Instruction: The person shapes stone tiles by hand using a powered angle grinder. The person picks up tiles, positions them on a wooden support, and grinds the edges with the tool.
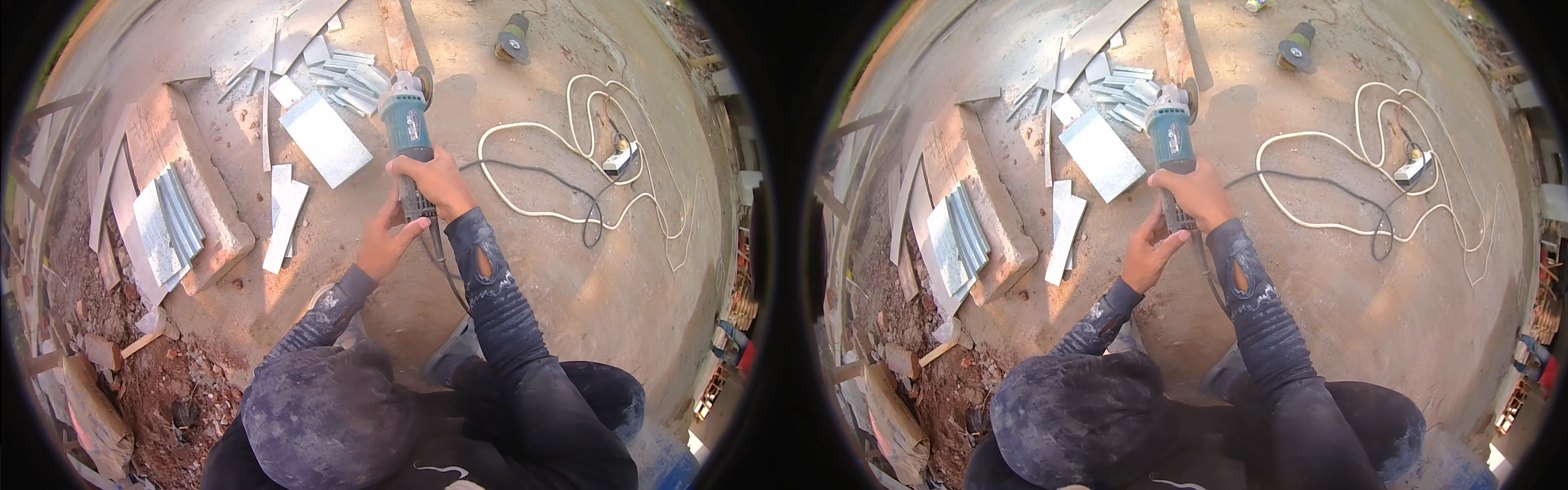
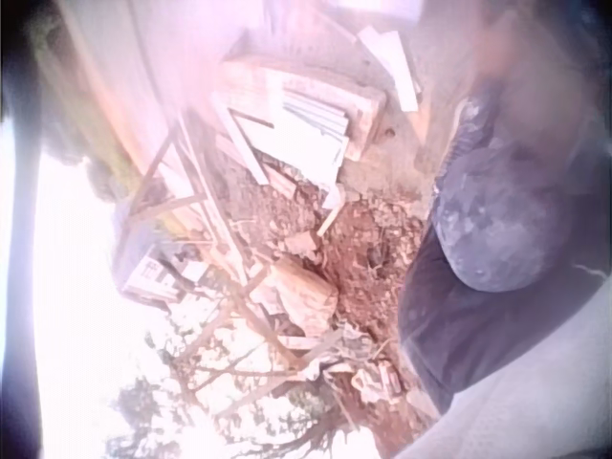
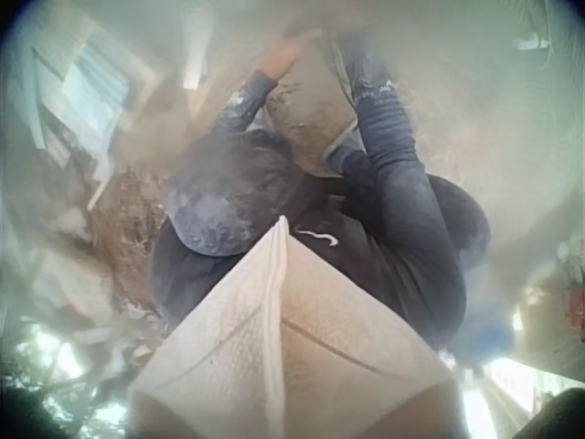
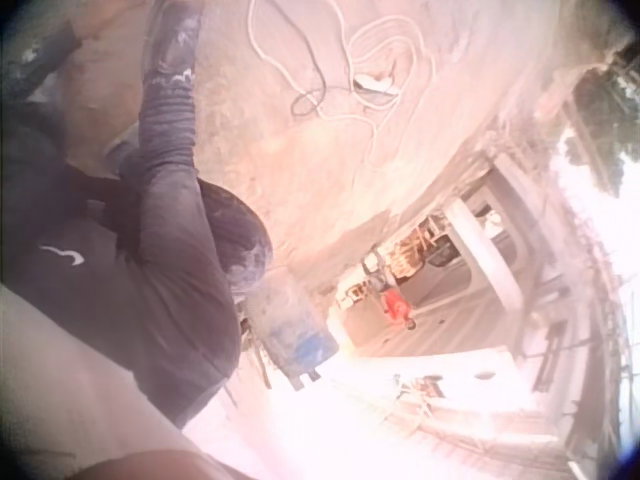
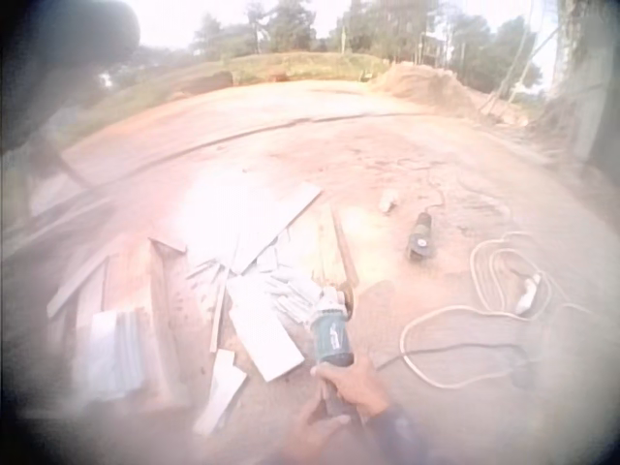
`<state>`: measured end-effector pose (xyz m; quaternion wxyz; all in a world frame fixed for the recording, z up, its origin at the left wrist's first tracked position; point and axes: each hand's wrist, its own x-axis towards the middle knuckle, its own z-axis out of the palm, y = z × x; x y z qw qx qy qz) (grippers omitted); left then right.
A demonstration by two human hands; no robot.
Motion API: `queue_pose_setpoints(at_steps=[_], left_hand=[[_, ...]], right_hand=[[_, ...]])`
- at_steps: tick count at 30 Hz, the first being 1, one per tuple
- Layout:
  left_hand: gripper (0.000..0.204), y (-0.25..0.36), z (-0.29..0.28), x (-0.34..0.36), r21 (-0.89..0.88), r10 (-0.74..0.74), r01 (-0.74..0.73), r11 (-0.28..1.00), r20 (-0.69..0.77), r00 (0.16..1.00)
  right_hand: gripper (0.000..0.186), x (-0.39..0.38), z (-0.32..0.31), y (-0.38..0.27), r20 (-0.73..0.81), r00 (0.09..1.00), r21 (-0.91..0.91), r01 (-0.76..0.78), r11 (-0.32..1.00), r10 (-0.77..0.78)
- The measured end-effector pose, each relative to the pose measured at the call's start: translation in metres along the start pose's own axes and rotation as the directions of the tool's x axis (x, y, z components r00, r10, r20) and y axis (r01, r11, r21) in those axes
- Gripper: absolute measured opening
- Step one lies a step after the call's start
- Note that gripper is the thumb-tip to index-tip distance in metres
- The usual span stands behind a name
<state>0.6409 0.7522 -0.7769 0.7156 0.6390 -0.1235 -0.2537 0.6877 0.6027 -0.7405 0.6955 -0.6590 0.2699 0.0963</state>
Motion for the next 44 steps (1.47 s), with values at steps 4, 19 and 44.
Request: queue_pose_setpoints(at_steps=[4,19,44], left_hand=[[0.080,-0.013,0.007,0.001,-0.014,0.022,-0.022,1.000,0.004,1.000],[0.067,-0.022,-0.105,0.027,0.729,0.301,0.174,0.662,-0.471,0.829],[0.042,-0.096,-0.238,0.094,0.104,-0.111,0.227,0.968,-0.635,0.764]], right_hand=[[0.044,-0.002,-0.008,0.010,-0.028,1.000,0.057,-0.004,0.998,0.006],[0.065,0.080,-0.035,0.007,-0.334,0.942,-0.511,-0.142,0.848,-0.044],[0.060,0.161,0.041,0.059,-0.608,0.697,-0.700,-0.245,0.670,-0.381]])
